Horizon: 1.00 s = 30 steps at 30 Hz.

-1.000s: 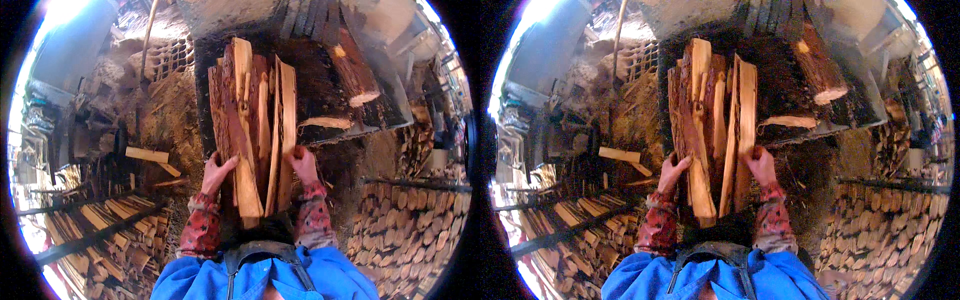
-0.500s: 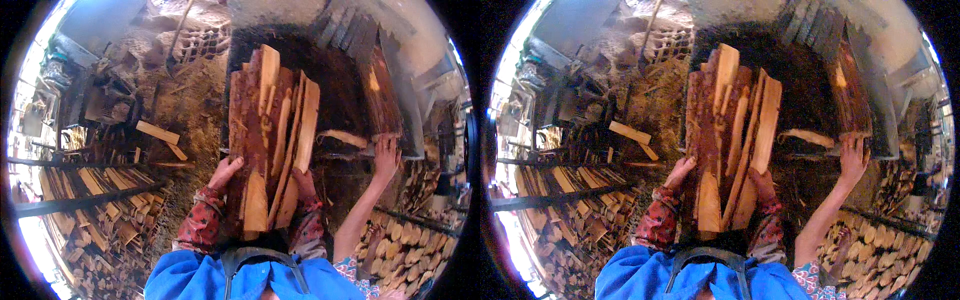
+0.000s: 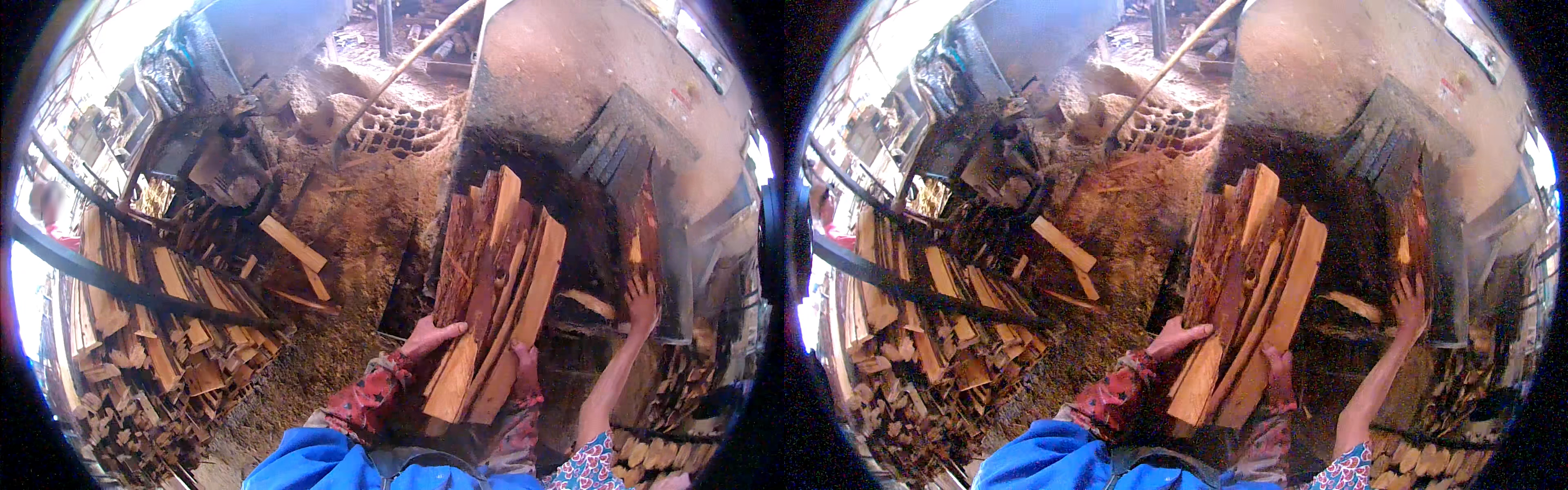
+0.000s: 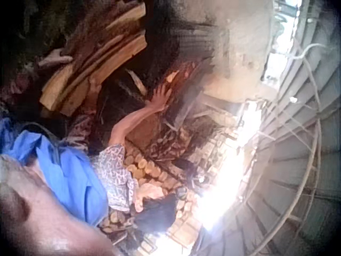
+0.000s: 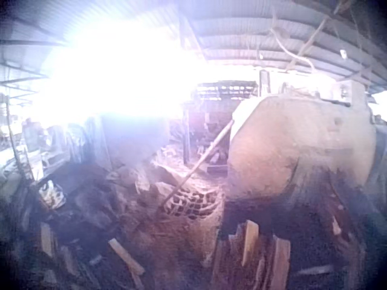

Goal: The person picks up split logs from a pile near a wood-splitting machine and carries them to a metal rack. They arrange the logs on the rack in a neat stack, repeating the process with multiple pieces of wood throughout the clip.

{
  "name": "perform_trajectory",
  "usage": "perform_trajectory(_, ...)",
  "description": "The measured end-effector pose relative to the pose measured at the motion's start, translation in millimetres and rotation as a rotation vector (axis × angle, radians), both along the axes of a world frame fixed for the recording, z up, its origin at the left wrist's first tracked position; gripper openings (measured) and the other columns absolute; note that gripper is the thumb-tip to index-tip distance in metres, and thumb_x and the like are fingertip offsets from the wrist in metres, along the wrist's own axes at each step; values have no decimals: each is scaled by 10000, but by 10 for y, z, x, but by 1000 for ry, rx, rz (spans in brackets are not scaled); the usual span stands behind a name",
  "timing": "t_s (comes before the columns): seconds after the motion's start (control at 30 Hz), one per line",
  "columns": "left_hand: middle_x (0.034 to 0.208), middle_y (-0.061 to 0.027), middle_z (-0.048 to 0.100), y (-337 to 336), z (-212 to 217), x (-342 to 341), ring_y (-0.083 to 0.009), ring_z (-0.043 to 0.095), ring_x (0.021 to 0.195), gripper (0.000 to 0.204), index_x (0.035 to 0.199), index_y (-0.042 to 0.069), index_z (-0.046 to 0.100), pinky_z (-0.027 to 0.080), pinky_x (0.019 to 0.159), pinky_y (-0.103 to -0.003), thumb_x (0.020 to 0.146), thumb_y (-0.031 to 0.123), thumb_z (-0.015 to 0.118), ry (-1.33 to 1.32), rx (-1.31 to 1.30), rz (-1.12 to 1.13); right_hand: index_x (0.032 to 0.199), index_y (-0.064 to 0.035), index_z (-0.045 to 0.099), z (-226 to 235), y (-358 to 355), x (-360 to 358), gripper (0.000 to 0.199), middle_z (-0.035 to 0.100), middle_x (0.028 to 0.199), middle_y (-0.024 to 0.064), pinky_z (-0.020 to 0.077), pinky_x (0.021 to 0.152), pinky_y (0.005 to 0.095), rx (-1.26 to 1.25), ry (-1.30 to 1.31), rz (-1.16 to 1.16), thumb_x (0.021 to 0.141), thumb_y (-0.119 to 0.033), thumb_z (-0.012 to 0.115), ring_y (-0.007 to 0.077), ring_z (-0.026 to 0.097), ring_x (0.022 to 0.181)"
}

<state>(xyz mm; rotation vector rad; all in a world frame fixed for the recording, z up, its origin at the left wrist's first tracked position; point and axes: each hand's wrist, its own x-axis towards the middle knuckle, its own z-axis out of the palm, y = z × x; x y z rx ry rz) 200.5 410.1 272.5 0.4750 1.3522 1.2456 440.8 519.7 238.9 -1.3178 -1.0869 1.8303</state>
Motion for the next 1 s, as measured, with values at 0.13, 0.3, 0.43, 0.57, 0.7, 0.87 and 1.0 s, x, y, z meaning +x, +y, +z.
perform_trajectory(0.13,1174,-72,624,-243,-40,-47,-169,579,1057,663,1281,24,545,442,951,-326,791,419,756,-54,57,24,1162,16,521,17,-207,-63,422,599,1082,101,513,826,356,-45,-9,1,825,-185,678,226,602,961)
perform_trajectory(0.3,1141,-62,635,-489,-98,-143,-144,596,988,606,1250,11,574,469,892,-307,795,364,762,-22,64,65,1147,18,543,-74,-433,-160,414,614,1037,102,524,770,356,14,-35,88,810,-178,685,224,618,886)
perform_trajectory(0.43,1126,-61,642,-737,-97,-230,-146,597,987,594,1239,10,581,470,891,-309,790,352,768,-65,48,85,1127,14,571,-59,-640,-320,394,630,996,89,528,747,357,10,22,60,807,-183,691,209,622,844)
perform_trajectory(0.57,1117,-67,647,-1072,-74,-350,-153,603,982,582,1227,8,586,473,892,-319,790,348,767,-26,6,149,1133,13,573,28,-839,-523,398,632,999,77,528,736,350,61,-8,176,811,-189,692,191,616,844)
perform_trajectory(0.7,1115,-74,647,-1387,-64,-452,-159,607,977,586,1212,5,592,473,896,-326,777,351,776,-50,-1,231,1122,18,581,19,-972,-713,406,637,999,73,520,726,335,128,0,288,816,-222,700,175,614,835)
perform_trajectory(0.87,1143,-85,641,-1678,-39,-533,-170,611,1007,690,1247,-14,555,468,914,-326,738,382,799,9,63,360,1091,29,600,-52,-973,-940,418,645,962,62,501,709,307,188,-32,352,811,-258,715,154,605,804)
perform_trajectory(1.0,1169,-129,638,-1814,97,-499,-231,592,1085,760,1249,-12,569,440,978,-364,717,496,763,153,-4,416,1223,50,483,50,-928,-1053,531,602,1052,89,494,758,320,145,-33,416,819,-224,693,184,585,873)
